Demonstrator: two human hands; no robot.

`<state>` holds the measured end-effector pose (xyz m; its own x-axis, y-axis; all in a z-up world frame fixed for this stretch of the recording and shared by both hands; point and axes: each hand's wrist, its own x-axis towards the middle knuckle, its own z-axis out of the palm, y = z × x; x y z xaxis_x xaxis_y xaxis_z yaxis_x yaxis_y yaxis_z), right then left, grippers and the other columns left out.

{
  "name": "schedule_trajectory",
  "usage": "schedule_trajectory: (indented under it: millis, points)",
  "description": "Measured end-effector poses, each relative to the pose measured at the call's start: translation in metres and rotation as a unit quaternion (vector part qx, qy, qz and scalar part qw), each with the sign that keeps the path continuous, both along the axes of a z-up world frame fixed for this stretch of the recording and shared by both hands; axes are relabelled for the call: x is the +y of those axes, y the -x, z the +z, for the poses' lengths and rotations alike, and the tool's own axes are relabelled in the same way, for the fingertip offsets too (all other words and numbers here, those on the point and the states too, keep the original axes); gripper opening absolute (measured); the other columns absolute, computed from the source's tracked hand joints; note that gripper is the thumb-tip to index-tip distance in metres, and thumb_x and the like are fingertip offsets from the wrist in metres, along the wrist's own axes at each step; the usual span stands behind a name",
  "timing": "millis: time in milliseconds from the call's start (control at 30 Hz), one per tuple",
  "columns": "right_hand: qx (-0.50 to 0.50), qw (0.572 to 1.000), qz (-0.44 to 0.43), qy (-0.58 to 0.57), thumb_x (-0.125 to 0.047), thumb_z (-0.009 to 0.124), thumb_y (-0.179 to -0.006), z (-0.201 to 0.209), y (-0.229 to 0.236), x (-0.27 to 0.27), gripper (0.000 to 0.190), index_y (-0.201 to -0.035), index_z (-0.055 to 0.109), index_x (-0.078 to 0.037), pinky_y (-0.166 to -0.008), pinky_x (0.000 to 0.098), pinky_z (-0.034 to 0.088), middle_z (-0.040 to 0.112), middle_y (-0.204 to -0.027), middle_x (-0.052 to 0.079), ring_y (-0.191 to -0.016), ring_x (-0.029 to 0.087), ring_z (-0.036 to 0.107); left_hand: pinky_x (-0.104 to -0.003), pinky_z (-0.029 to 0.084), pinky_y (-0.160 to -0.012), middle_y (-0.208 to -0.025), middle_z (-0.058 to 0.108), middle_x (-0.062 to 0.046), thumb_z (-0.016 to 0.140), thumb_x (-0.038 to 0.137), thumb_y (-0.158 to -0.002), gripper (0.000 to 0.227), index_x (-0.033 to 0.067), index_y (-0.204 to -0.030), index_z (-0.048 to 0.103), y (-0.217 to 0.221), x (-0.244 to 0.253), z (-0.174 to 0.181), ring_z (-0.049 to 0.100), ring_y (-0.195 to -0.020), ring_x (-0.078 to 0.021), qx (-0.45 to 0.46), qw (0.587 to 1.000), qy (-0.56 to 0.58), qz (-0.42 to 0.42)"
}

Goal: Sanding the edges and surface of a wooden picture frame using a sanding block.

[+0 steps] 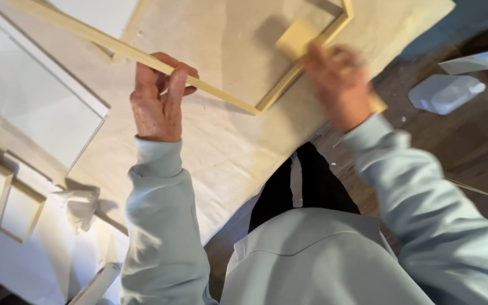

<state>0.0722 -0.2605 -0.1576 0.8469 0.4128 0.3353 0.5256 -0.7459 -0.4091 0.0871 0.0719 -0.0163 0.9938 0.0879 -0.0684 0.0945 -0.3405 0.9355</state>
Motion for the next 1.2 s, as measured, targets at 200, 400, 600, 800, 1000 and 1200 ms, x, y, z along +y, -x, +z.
schedule_trajectory:
  millis: [200, 400, 600, 800, 1000, 1200]
  points:
    - [0.022, 0.997, 0.011, 0.073, 0.013, 0.068, -0.079, 0.011, 0.024, -0.032, 0.082, -0.156, 0.068, -0.015, -0.092, 0.0502, 0.055, 0.063, -0.163, 0.009, -0.13, 0.039, 0.066, -0.029, 0.067, -0.076, -0.101, 0.074, -0.006, 0.07, 0.007, -0.105, 0.02, 0.0055, -0.122, 0.06, 0.004, 0.002, -0.009, 0.073, -0.09, -0.0162, 0.004, 0.999, 0.03, 0.017]
    - [0.074, 0.993, 0.081, -0.042, 0.001, 0.074, -0.095, 0.026, 0.059, 0.043, 0.05, -0.143, 0.075, -0.011, -0.102, 0.0462, 0.056, 0.06, -0.161, 0.008, -0.128, 0.036, 0.061, -0.031, 0.074, -0.075, -0.098, 0.078, -0.006, 0.07, 0.015, -0.109, 0.023, 0.0107, -0.126, 0.055, 0.003, 0.007, -0.016, 0.078, -0.085, -0.0179, -0.044, 0.998, -0.041, -0.015]
    - [0.022, 0.999, -0.038, 0.03, 0.02, 0.081, -0.084, 0.013, 0.021, 0.004, 0.073, -0.149, 0.082, -0.013, -0.108, 0.0489, 0.056, 0.061, -0.165, 0.014, -0.138, 0.038, 0.051, -0.029, 0.072, -0.072, -0.103, 0.076, -0.004, 0.074, 0.014, -0.109, 0.028, 0.0133, -0.127, 0.053, 0.003, 0.001, -0.019, 0.078, -0.083, -0.0169, -0.096, 0.994, -0.041, -0.023]
    - [0.07, 0.995, 0.064, 0.004, 0.012, 0.077, -0.08, 0.033, 0.064, 0.026, 0.072, -0.149, 0.074, -0.01, -0.104, 0.0454, 0.058, 0.064, -0.161, 0.015, -0.128, 0.036, 0.063, -0.031, 0.076, -0.072, -0.1, 0.076, -0.007, 0.075, 0.005, -0.105, 0.024, 0.0093, -0.119, 0.055, 0.005, -0.002, -0.012, 0.08, -0.082, -0.0203, -0.116, 0.993, -0.031, -0.023]
    - [0.085, 0.996, 0.004, -0.001, -0.005, 0.077, -0.1, 0.008, 0.083, 0.06, 0.047, -0.145, 0.077, -0.018, -0.115, 0.0516, 0.051, 0.064, -0.159, 0.012, -0.133, 0.038, 0.06, -0.03, 0.077, -0.072, -0.104, 0.079, -0.007, 0.078, 0.015, -0.109, 0.034, 0.0116, -0.136, 0.057, 0.008, 0.004, -0.03, 0.082, -0.085, -0.0194, -0.124, 0.991, -0.043, -0.015]
    - [0.029, 0.998, -0.059, 0.019, 0.008, 0.089, -0.091, 0.002, 0.058, 0.031, 0.054, -0.14, 0.086, -0.014, -0.105, 0.0516, 0.062, 0.064, -0.159, 0.014, -0.13, 0.037, 0.053, -0.029, 0.073, -0.071, -0.107, 0.086, -0.005, 0.074, 0.022, -0.111, 0.03, 0.013, -0.135, 0.058, 0.004, 0.008, -0.039, 0.087, -0.079, -0.0193, -0.171, 0.979, -0.1, -0.046]
